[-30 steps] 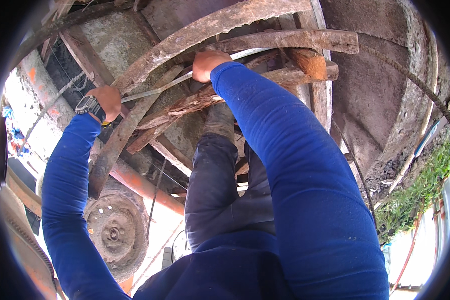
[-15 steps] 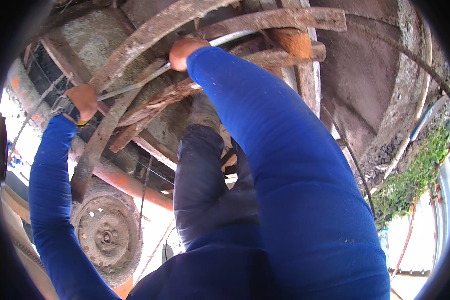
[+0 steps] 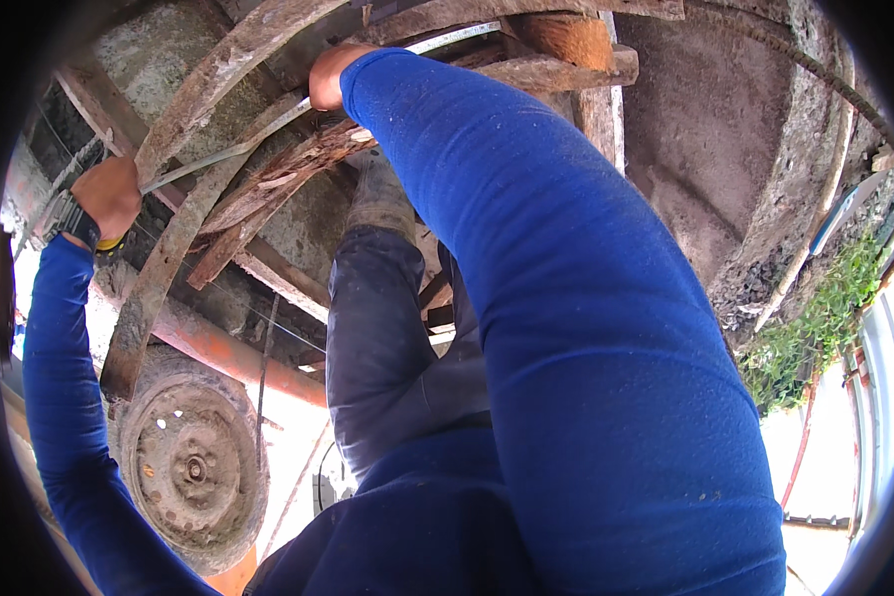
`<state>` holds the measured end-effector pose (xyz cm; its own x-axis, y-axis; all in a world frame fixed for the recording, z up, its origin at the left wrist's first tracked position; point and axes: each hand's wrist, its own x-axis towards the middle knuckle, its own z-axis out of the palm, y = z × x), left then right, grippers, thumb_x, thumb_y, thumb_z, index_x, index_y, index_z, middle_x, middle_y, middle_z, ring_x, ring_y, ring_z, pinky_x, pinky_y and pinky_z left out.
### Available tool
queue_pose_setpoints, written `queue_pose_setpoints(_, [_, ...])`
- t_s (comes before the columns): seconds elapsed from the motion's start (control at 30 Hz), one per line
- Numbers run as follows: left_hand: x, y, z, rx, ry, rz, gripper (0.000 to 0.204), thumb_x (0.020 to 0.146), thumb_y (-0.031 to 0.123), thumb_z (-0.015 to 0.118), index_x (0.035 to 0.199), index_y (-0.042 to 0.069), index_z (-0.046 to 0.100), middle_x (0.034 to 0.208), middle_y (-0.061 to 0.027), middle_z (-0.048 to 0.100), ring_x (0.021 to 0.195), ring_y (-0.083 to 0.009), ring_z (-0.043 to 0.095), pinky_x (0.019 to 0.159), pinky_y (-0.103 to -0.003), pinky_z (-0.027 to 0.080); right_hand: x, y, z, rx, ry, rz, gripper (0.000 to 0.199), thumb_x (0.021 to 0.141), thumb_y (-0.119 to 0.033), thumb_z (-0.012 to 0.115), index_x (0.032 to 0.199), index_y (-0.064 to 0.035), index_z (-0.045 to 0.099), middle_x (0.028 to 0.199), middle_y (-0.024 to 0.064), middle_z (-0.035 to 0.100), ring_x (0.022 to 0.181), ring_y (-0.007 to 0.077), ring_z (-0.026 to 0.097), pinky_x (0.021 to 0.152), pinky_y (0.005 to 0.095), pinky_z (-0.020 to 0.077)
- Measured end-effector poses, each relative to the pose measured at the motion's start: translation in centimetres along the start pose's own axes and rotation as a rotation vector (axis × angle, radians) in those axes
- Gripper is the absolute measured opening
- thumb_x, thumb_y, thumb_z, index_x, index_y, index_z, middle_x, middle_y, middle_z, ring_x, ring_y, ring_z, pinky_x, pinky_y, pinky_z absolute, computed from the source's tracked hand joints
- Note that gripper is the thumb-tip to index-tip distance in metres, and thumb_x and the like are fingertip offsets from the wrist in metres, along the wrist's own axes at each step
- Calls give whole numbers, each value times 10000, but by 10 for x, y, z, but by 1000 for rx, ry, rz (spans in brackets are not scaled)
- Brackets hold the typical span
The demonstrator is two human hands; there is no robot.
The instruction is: The person assembles a wooden frame by positioning and securing wooden planks with a metal rod. They measure the frame with a tape measure and adjust the components to ensure alignment. The person uses a saw to cut a wooden plank and places it into the structure.
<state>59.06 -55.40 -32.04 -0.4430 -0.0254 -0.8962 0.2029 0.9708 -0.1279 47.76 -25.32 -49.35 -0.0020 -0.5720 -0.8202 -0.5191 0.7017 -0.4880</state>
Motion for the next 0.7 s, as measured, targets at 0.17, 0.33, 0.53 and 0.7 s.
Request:
queue_pose_setpoints(0.17, [-22,1,-5,-22,32,-19,164,821,84,605,838,-36,716,886,-284,718,884,-460,719,779,-517,576,-3,-1,-1,-3,8,-32,434,909,-311,636,1187,4,746,1265,220,711,1184,385,680,1004,472,529])
queue_pose_setpoints(0.33, [-35,12,-10,-52,33,-37,156,816,105,611,820,-19,704,864,-265,714,876,-465,712,772,-524,571,-9,-5,-3,25,-4,-26,472,896,-310,681,1224,26,724,1267,239,709,1176,395,680,999,471,525])
queue_pose_setpoints(0.53, [-29,10,-2,-70,60,5,163,817,103,613,821,-28,711,838,-273,717,850,-463,724,748,-520,581,-5,0,0,-33,-55,-8,449,915,-270,616,1244,16,721,1299,230,703,1210,385,678,1012,472,526])
queue_pose_setpoints(0.7, [-15,8,5,-61,114,-4,163,817,88,598,809,-31,708,844,-275,719,843,-457,726,738,-523,582,2,5,2,-48,-91,40,585,891,-316,697,1379,2,632,1353,232,673,1240,398,649,1039,462,511])
